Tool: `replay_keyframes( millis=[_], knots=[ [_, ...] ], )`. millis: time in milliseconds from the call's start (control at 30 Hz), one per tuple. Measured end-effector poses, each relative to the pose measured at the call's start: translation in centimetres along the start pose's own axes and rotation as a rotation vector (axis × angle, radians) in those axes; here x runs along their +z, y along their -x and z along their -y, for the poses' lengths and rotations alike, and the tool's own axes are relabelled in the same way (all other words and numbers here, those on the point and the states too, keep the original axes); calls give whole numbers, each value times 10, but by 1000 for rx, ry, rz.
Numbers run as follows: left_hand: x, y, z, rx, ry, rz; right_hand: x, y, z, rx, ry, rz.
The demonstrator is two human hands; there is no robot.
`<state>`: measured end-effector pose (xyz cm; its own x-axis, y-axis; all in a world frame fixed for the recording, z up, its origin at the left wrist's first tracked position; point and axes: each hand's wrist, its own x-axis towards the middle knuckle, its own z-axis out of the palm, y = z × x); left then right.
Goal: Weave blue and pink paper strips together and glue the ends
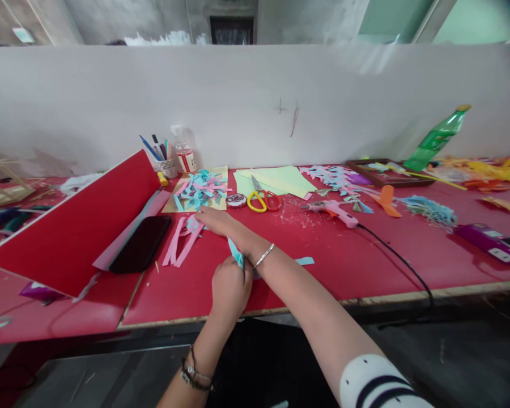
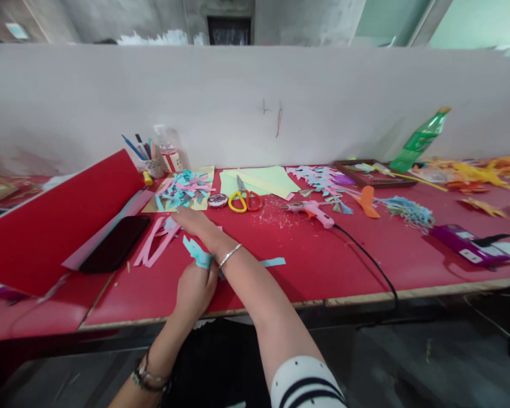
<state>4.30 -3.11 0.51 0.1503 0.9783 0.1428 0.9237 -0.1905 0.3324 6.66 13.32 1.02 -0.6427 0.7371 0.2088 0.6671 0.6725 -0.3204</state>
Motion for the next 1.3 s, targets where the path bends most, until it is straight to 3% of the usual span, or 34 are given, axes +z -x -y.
replay_keyframes(
  millis=[200,433,500,633,733,833,967,1167,1233,1300],
  knots=[
    [-1,0,-3,26,-35,-19,-13,9,-2,-61,8,26],
    [-2,0,-2,52,11,-34,-52,30,-14,-100,-130,-1],
    [-3,0,-2,37,11,-30,-65,45,-21,-98,-249,-33],
    [-3,0,-3,24,-4,-31,-88,91,-31,29,-906,-176],
    [-1,0,-2,33,5,-32,-96,132,-32,164,-1050,-317],
    [-1,0,-2,19,10,-24,-94,167,-26,273,-940,-523],
    [-2,0,-2,-17,5,-5,-84,198,-14,358,-883,-649],
    [1,-2,-1,-27,-16,-3,-66,221,6,367,-688,-1127],
    [1,-2,-1,-35,-36,7,-59,226,11,355,-590,-1119],
    [0,-2,-2,-48,-43,19,-53,228,11,350,-543,-1014]
  ],
)
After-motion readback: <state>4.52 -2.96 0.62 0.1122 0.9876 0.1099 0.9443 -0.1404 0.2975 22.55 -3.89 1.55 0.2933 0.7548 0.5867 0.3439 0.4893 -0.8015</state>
